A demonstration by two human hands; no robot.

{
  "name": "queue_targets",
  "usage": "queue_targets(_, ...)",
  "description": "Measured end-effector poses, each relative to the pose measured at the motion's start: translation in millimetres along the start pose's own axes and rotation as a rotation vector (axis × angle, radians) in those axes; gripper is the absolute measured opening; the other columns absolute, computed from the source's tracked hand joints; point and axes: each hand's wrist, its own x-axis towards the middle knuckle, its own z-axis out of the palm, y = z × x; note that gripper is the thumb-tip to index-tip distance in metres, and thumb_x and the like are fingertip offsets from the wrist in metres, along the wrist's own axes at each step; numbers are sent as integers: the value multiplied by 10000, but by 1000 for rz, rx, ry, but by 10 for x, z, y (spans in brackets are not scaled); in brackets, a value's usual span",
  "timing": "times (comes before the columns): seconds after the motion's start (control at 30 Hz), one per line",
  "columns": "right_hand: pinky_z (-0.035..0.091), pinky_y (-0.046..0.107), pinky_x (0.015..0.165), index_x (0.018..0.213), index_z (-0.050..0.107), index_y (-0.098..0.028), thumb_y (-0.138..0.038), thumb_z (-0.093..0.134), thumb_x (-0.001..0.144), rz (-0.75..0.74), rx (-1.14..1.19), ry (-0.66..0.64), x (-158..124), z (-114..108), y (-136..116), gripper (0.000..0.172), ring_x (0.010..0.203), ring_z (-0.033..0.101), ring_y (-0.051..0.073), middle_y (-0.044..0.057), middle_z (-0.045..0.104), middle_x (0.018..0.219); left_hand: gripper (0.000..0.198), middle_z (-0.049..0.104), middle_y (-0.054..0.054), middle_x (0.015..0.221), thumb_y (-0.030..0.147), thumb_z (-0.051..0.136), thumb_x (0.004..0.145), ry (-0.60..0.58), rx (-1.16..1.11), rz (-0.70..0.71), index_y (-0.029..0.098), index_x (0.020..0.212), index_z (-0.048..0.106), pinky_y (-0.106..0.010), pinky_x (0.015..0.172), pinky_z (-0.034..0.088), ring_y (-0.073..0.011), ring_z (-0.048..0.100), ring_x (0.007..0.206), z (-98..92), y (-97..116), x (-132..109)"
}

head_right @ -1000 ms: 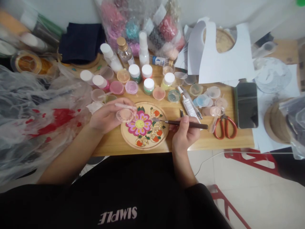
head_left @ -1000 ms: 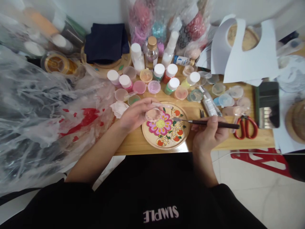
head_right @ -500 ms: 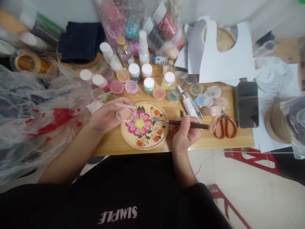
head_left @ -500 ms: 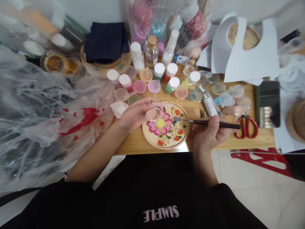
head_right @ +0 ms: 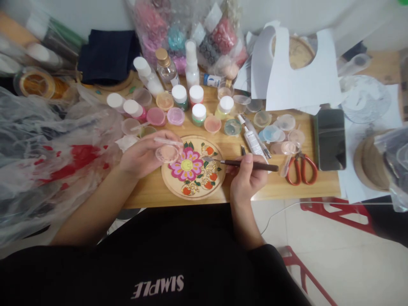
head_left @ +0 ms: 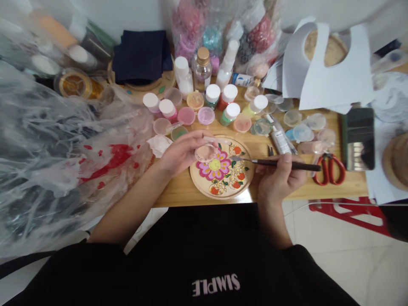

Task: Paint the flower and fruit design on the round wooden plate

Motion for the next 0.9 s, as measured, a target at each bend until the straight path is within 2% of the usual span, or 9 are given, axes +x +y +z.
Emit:
queue_targets(0.33,371,256,343,708,576,-246,-514,711,908,-1,8,0,-7,0,-4,361,353,479,104,-84,537,508,192,729,-48,763,323,771,769,-17,8,13,136,768,726,-252,615,492,-136,651,666,-14,-5,6)
queue_targets(0.67,389,258,345,694,562,-248,-590,706,887,28,-51,-8,2,-1,-19,418,359,503,109,-81,556,509,161,728,-41,777,287,758,792,-4,-1,2,130,802,723,-269,641,515,-133,656,658,-17,1,-1)
queue_targets(0.9,396,252,367,715,562,-243,-539,698,915,-3,-11,-17,0,8,-23,382,371,508,101,-81,558,519,182,748,-40,774,300,792,750,21,0,14,134,813,752,-257,621,506,-137,659,655,-10,0,-3)
